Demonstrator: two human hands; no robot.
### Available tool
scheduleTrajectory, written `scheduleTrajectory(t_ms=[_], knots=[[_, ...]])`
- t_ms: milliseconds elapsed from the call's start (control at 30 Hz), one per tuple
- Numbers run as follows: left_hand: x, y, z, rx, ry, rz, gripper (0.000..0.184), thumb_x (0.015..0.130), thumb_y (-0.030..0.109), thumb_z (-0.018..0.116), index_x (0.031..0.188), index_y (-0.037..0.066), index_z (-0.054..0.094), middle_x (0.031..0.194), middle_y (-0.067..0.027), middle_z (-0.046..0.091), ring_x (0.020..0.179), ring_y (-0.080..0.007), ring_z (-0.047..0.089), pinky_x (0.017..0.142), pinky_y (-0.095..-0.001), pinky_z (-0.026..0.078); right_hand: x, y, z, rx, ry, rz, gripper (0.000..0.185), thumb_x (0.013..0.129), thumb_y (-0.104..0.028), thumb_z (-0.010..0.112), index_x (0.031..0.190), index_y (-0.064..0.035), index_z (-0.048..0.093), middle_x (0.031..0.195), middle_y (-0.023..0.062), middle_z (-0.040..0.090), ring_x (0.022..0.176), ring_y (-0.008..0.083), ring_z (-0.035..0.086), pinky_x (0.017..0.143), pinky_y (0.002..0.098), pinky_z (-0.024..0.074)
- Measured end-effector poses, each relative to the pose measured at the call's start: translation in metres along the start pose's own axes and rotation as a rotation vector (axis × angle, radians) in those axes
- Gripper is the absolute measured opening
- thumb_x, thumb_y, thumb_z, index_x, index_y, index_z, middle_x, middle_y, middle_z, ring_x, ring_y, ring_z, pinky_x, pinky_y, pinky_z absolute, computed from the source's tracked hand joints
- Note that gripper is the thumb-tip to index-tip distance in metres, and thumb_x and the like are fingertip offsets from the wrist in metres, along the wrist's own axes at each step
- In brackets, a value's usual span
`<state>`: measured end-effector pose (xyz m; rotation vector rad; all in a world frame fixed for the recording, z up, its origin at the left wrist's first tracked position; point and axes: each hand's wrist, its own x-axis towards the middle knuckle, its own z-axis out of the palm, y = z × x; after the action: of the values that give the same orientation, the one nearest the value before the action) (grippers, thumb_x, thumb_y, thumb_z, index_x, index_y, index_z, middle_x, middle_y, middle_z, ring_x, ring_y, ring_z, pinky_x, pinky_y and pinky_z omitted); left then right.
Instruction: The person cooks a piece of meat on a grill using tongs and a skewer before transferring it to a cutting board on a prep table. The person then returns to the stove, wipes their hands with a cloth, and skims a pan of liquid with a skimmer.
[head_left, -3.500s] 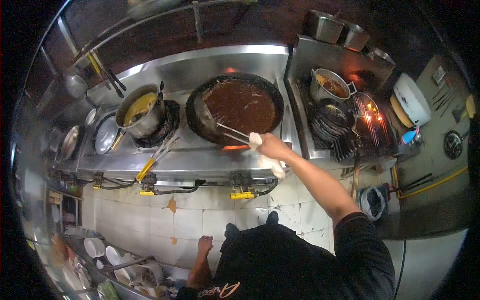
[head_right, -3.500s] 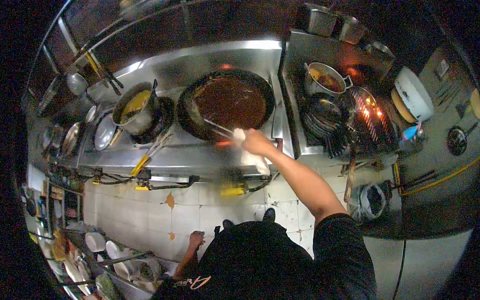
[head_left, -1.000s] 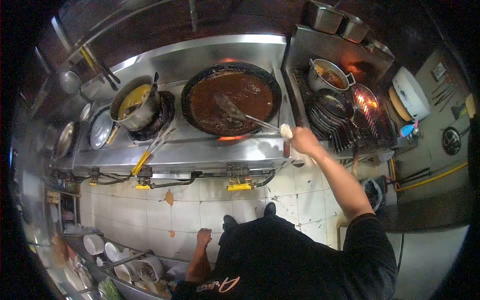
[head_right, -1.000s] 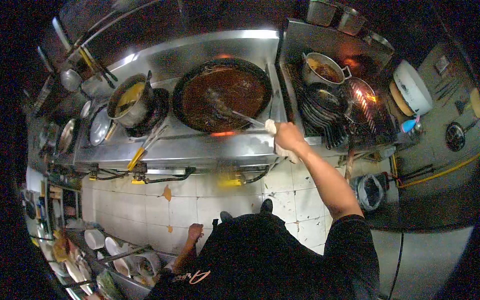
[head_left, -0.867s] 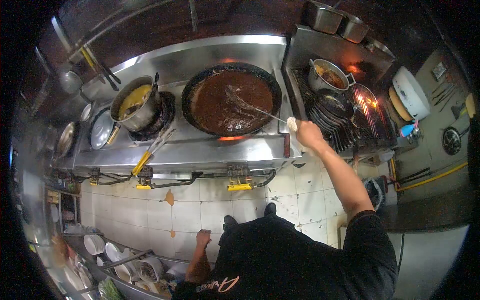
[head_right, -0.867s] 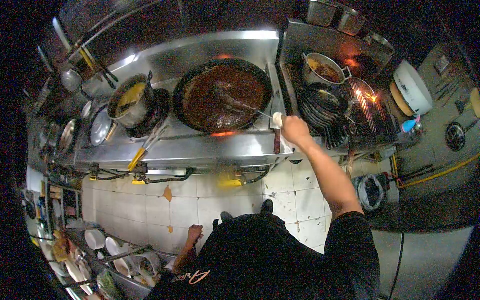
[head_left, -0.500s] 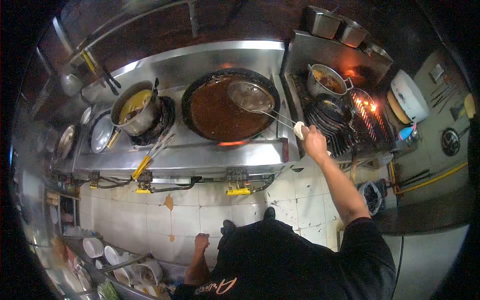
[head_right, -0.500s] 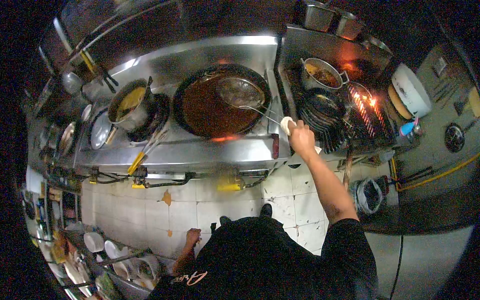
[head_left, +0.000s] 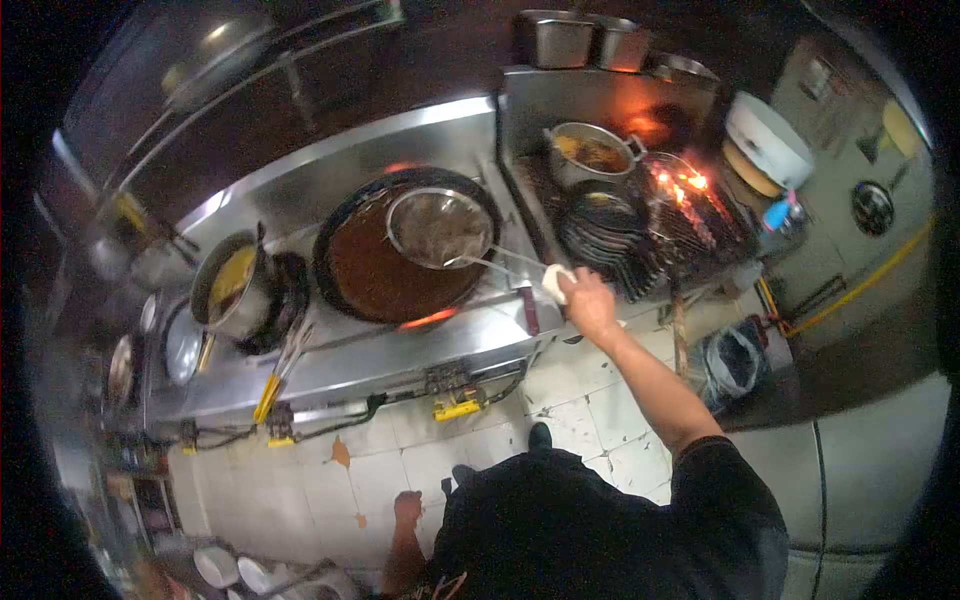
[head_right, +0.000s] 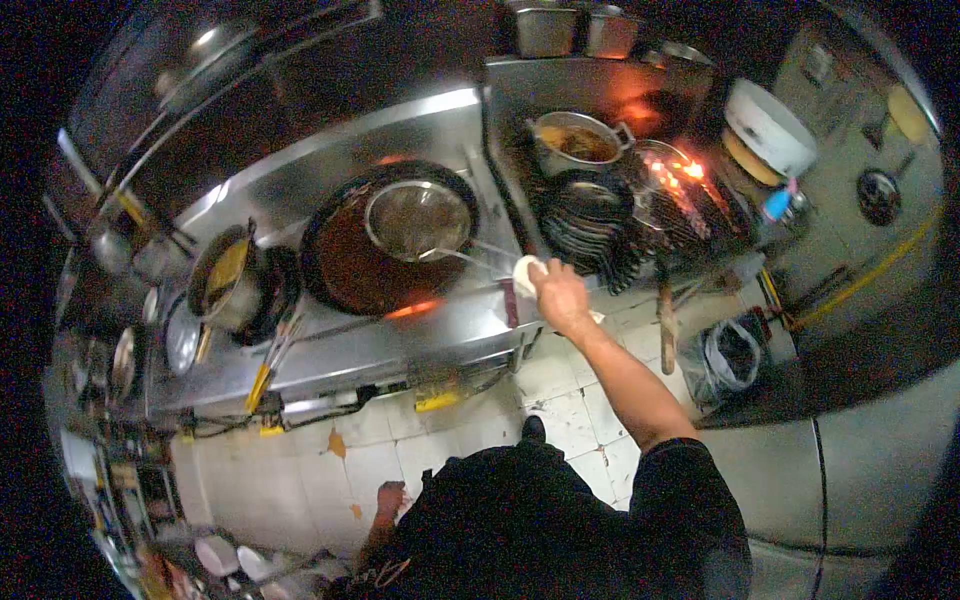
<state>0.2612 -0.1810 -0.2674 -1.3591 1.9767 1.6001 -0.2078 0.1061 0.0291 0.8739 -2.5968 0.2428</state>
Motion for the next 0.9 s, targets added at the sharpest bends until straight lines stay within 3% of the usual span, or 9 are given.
scheduleTrajectory(t_ms=[100,133,200,433,633,767,800,833,900], knots=[[0.000,-0.003,-0.002,0.086,0.020,0.323,0.022,0.081,0.018,0.055,0.069,0.000,0.056,0.058,-0.0083,0.054,0.043,-0.0190,0.055,0.039,-0.0338,0.044,-0.005,0.004,0.001,0.007,0.016,-0.017,0.024,0.074,-0.010,0.050,0.097,-0.0135,0.056,0.081,0.0128,0.050,0.075,0.0304,0.054,0.058,0.0421,0.0460],[-0.001,0.006,-0.004,-0.066,-0.045,0.068,0.018,0.081,0.016,0.056,0.073,0.000,0.055,0.060,-0.0080,0.053,0.042,-0.0194,0.054,0.037,-0.0321,0.043,-0.003,0.003,-0.004,0.018,0.034,-0.031,0.022,0.074,-0.010,0.050,0.096,-0.0133,0.056,0.080,0.0126,0.050,0.073,0.0302,0.053,0.058,0.0426,0.0454],[0.003,0.003,-0.010,0.080,-0.085,0.344,0.015,0.081,0.015,0.056,0.078,0.000,0.056,0.060,-0.0082,0.053,0.043,-0.0196,0.055,0.038,-0.0305,0.043,-0.001,0.000,-0.011,0.038,0.043,0.006,0.024,0.071,-0.008,0.054,0.094,-0.0136,0.056,0.080,0.0120,0.050,0.073,0.0301,0.054,0.059,0.0420,0.0460],[0.041,-0.010,-0.020,0.398,-0.062,0.727,0.014,0.081,0.012,0.054,0.087,0.000,0.057,0.059,-0.0077,0.053,0.040,-0.0192,0.050,0.036,-0.0298,0.042,0.005,0.019,-0.021,0.152,-0.032,0.198,0.025,0.072,-0.007,0.053,0.096,-0.0115,0.056,0.085,0.0162,0.054,0.076,0.0346,0.058,0.062,0.0456,0.0483],[0.032,0.004,-0.029,0.499,-0.143,0.674,0.014,0.081,0.012,0.051,0.077,0.002,0.060,0.058,-0.0070,0.055,0.042,-0.0177,0.053,0.036,-0.0293,0.044,0.063,0.082,-0.058,0.416,0.294,0.347,0.022,0.073,-0.009,0.052,0.093,-0.0066,0.059,0.081,0.0230,0.060,0.076,0.0408,0.059,0.067,0.0452,0.0480],[-0.020,0.046,-0.015,0.286,0.008,0.416,0.019,0.082,0.014,0.049,0.072,0.002,0.060,0.059,-0.0070,0.057,0.044,-0.0173,0.056,0.037,-0.0294,0.045,0.108,0.121,-0.096,0.871,0.325,0.526,0.026,0.075,-0.018,0.061,0.094,-0.0010,0.062,0.079,0.0217,0.063,0.073,0.0322,0.063,0.065,0.0377,0.0481],[0.052,-0.036,-0.030,-0.042,-0.263,0.267,0.016,0.080,0.014,0.051,0.073,0.003,0.061,0.060,-0.0060,0.058,0.045,-0.0160,0.057,0.038,-0.0290,0.046,0.121,0.138,-0.081,1.006,0.398,0.493,0.025,0.074,-0.016,0.063,0.093,0.0005,0.063,0.076,0.0164,0.065,0.069,0.0262,0.064,0.063,0.0350,0.0481],[0.042,-0.019,-0.026,0.195,-0.215,0.330,0.014,0.078,0.014,0.053,0.075,0.004,0.061,0.061,-0.0057,0.059,0.048,-0.0161,0.058,0.041,-0.0296,0.047,0.132,0.143,-0.077,1.365,0.448,0.551,0.023,0.076,-0.013,0.061,0.092,0.0029,0.063,0.078,0.0113,0.065,0.068,0.0222,0.063,0.059,0.0337,0.0482],[0.007,0.019,-0.018,0.626,-0.120,0.471,0.011,0.074,0.016,0.056,0.076,0.007,0.062,0.064,-0.0050,0.061,0.055,-0.0168,0.060,0.048,-0.0310,0.049,0.143,0.163,-0.062,1.556,0.361,0.671,0.022,0.079,-0.008,0.056,0.095,0.0058,0.060,0.082,0.0108,0.064,0.069,0.0220,0.063,0.057,0.0344,0.0490]])
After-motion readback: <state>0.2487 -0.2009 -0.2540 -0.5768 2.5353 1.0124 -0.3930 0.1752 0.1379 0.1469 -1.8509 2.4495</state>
